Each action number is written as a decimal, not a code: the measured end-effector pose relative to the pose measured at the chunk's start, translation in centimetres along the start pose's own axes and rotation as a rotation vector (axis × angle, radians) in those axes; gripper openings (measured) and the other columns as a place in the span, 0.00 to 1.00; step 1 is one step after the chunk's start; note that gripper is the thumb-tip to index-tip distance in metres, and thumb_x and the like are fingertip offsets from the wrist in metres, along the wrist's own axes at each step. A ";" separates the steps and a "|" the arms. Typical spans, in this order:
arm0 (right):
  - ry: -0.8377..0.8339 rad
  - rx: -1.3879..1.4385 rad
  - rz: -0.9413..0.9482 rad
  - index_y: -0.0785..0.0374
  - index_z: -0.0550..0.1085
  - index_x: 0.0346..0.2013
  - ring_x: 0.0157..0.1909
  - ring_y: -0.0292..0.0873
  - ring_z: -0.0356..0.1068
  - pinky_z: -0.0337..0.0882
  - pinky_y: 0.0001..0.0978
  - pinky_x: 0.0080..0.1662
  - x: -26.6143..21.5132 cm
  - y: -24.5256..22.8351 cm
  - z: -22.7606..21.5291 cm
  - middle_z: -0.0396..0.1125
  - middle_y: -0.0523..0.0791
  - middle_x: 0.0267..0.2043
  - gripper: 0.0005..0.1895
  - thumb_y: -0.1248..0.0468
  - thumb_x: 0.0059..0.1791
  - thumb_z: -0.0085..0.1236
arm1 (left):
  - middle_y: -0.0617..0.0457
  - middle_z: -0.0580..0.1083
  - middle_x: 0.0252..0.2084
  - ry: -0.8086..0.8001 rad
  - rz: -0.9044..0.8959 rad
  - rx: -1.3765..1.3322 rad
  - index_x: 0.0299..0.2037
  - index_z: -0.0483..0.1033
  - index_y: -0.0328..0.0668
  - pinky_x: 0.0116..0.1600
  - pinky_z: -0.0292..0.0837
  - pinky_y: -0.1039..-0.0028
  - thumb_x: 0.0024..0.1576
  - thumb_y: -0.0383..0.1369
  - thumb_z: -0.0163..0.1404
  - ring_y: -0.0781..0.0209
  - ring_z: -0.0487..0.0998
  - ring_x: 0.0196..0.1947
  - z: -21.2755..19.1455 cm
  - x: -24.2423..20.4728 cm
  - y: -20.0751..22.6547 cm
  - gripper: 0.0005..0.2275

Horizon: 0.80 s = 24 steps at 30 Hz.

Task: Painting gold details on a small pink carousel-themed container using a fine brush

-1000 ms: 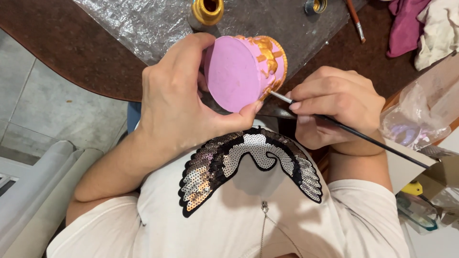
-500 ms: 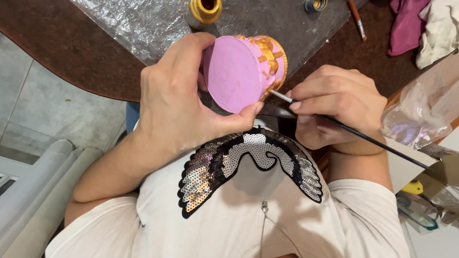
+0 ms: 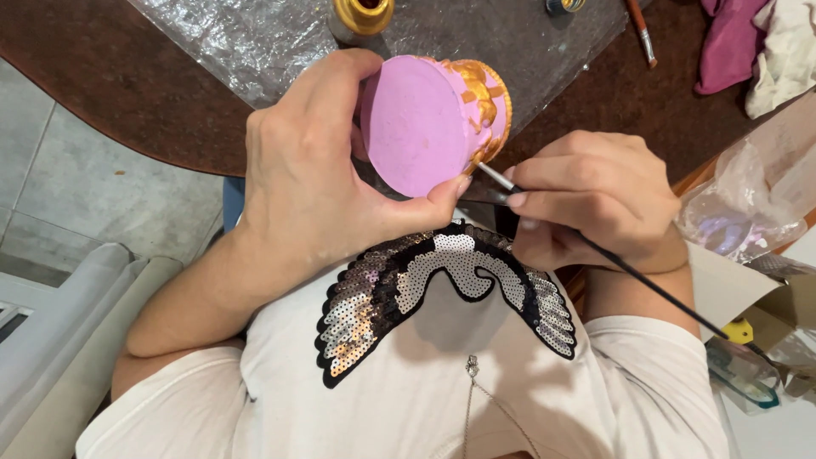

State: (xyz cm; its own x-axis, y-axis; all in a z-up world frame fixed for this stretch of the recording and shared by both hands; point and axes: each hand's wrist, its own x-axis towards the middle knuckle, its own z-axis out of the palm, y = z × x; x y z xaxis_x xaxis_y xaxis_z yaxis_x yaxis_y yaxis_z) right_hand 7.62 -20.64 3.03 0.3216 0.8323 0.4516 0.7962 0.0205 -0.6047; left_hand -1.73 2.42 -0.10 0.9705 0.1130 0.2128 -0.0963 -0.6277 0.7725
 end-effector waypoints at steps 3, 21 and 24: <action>-0.036 -0.031 -0.031 0.70 0.70 0.35 0.27 0.51 0.70 0.70 0.39 0.31 -0.3 0.1 0.1 0.70 0.53 0.33 0.05 0.69 0.53 0.49 | 0.45 0.75 0.45 0.010 0.004 0.013 0.50 0.70 0.29 0.40 0.72 0.59 0.46 0.47 0.72 0.47 0.79 0.42 0.1 0.0 -0.1 0.33; -0.104 -0.094 0.058 0.63 0.74 0.38 0.33 0.48 0.75 0.73 0.40 0.35 -1.3 -0.4 -0.1 0.72 0.47 0.38 0.02 0.68 0.51 0.54 | 0.46 0.75 0.43 -0.016 -0.019 0.006 0.50 0.70 0.31 0.40 0.71 0.59 0.46 0.48 0.72 0.48 0.78 0.39 -0.1 0.3 0.1 0.33; -0.087 -0.097 0.054 0.63 0.74 0.37 0.31 0.48 0.74 0.72 0.39 0.34 -1.2 -0.4 0.0 0.72 0.47 0.37 0.04 0.67 0.52 0.52 | 0.47 0.74 0.41 -0.023 -0.033 -0.020 0.49 0.70 0.31 0.38 0.70 0.61 0.46 0.47 0.72 0.51 0.77 0.36 -0.1 0.4 0.1 0.32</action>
